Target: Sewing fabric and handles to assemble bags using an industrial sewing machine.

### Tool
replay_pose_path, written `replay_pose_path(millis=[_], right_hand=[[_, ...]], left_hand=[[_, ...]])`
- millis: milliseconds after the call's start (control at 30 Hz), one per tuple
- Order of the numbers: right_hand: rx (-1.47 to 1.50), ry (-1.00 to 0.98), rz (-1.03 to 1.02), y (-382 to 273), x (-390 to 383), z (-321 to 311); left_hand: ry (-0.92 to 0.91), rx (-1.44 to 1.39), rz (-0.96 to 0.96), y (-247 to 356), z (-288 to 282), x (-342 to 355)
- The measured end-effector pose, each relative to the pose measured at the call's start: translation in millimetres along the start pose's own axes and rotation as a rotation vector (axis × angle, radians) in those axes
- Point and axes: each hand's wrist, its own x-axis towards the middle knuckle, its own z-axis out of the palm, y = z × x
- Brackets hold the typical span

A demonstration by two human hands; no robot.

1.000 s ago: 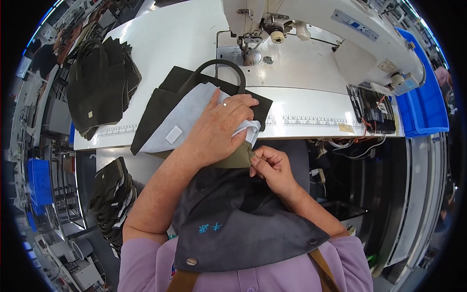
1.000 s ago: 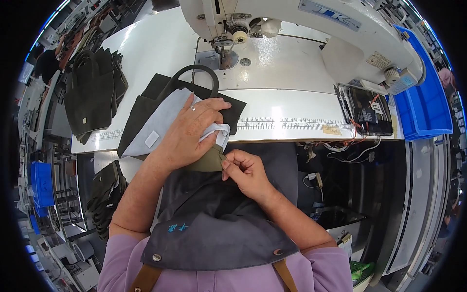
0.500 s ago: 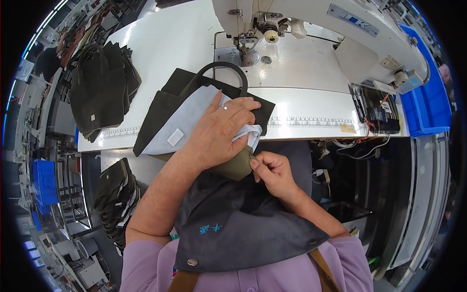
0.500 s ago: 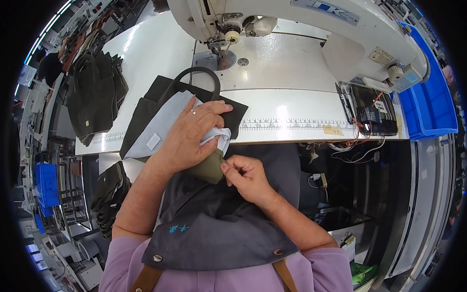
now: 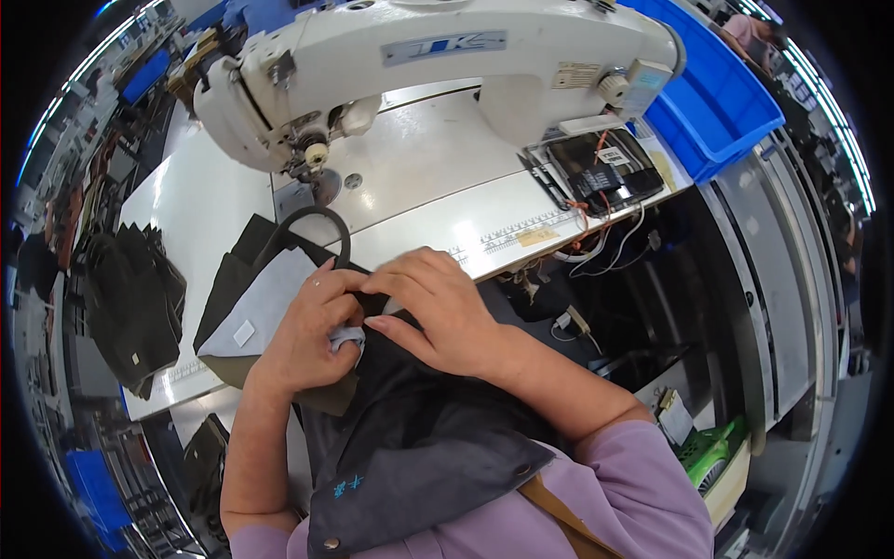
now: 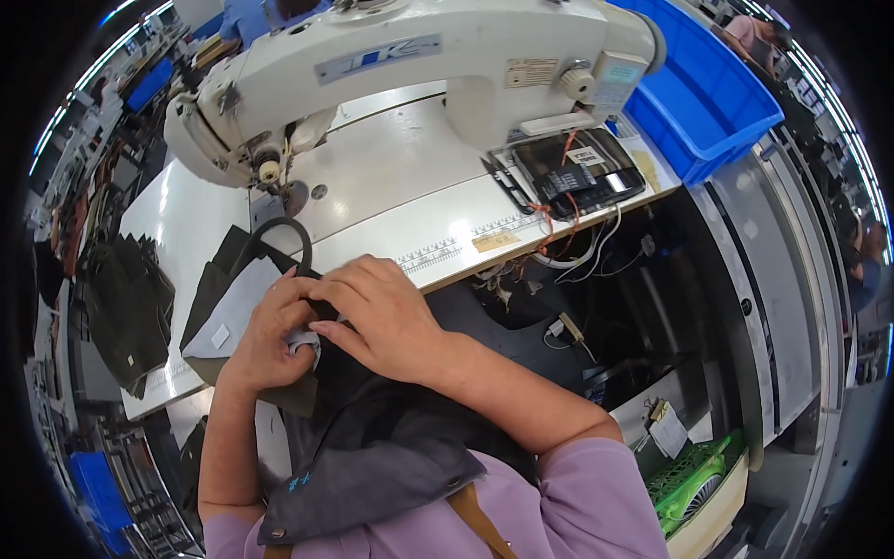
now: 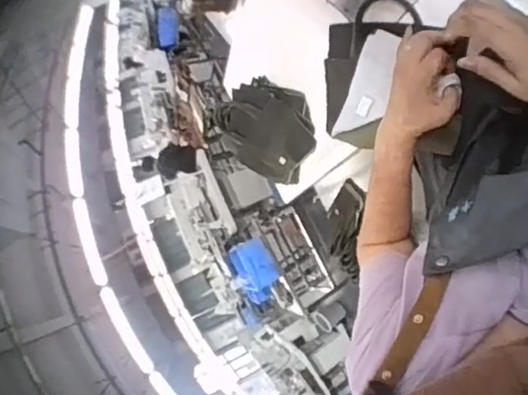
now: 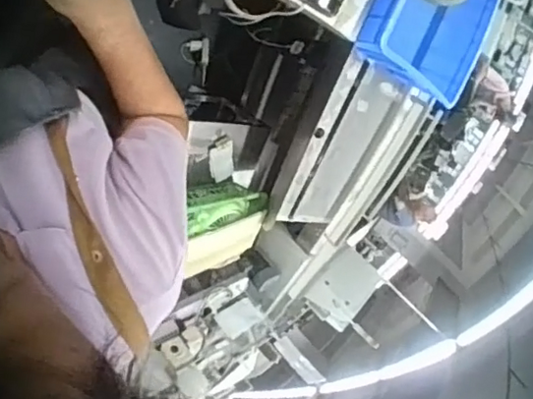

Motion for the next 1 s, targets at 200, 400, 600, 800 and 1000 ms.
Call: replay_pose_path(millis=[200, 400, 600, 800, 1000], right_hand=[[0.037, -0.250, 0.120, 21, 1, 26], [-0.147, -0.283, -0.021, 23, -10, 33], [-0.145, -0.337, -0.039, 22, -5, 30], [-0.214, -0.333, -0.071, 19, 2, 17], [-0.172, -0.277, -0.089, 14, 22, 17]], left_hand=[[-0.111, 0.557, 0.132, 30, -6, 7], [-0.115, 0.849, 0.084, 48, -3, -4], [-0.034, 1.119, -0.024, 61, -1, -24], [-0.106, 0.995, -0.013, 83, 27, -45], [0.131, 0.442, -0.216, 77, -3, -57]])
